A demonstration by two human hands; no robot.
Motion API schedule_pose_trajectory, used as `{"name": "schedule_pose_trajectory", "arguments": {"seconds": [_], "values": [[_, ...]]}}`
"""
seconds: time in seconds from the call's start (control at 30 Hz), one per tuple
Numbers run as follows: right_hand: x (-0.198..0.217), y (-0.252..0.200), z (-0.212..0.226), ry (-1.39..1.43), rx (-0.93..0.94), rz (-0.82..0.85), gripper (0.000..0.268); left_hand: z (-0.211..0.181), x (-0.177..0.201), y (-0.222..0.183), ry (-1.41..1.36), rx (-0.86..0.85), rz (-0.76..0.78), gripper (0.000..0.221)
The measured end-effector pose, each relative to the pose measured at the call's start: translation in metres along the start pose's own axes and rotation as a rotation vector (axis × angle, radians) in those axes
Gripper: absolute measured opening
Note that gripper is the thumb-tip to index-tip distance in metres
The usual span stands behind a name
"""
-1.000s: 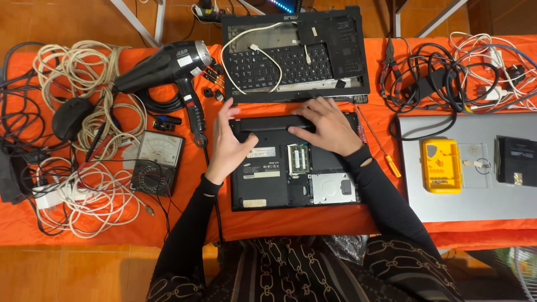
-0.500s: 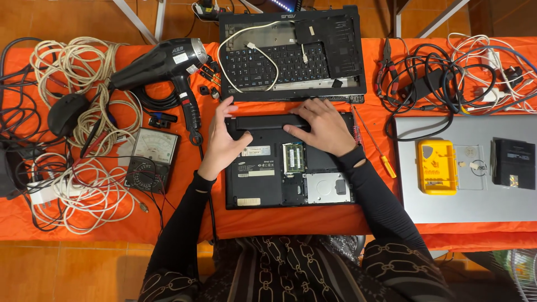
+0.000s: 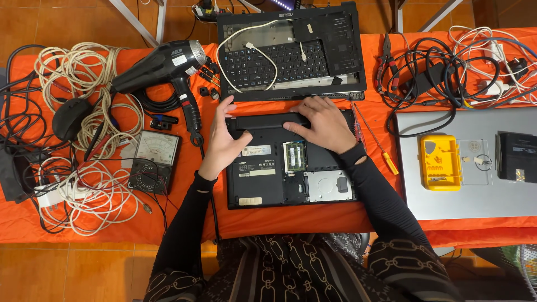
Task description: Testing laptop components including the battery and internals using a hairdryer and multimeter.
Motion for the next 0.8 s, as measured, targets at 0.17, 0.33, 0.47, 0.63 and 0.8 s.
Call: {"name": "schedule_pose_trajectory", "arguments": {"seconds": [0.17, 0.33, 0.47, 0.63, 0.8], "values": [[-0.004, 0.003, -0.005, -0.020, -0.039, 0.015, 0.051, -0.003, 0.000, 0.000, -0.013, -0.023, 0.005, 0.087], [-0.003, 0.005, -0.004, -0.015, -0.039, 0.047, 0.051, -0.007, 0.002, 0.000, -0.035, 0.003, 0.028, 0.086], [-0.002, 0.003, -0.002, 0.043, -0.051, 0.095, 0.053, -0.006, 0.001, -0.003, -0.014, -0.107, 0.053, 0.085], [-0.009, 0.004, -0.007, 0.035, -0.075, 0.126, 0.056, -0.011, 0.002, -0.004, 0.015, -0.083, 0.084, 0.086], [-0.009, 0.002, -0.006, -0.022, -0.049, 0.071, 0.058, -0.016, 0.003, -0.003, 0.047, -0.027, 0.113, 0.088]]}}
Point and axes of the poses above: each hand's wrist, its own y-axis towards the middle knuckle, its own x-axis out of the back of the hand, z = x × y, the point moved 6 cm from there along y, towards the middle knuckle, and after that the axes turned 14 degrees about -x, right-handed, at the moved point
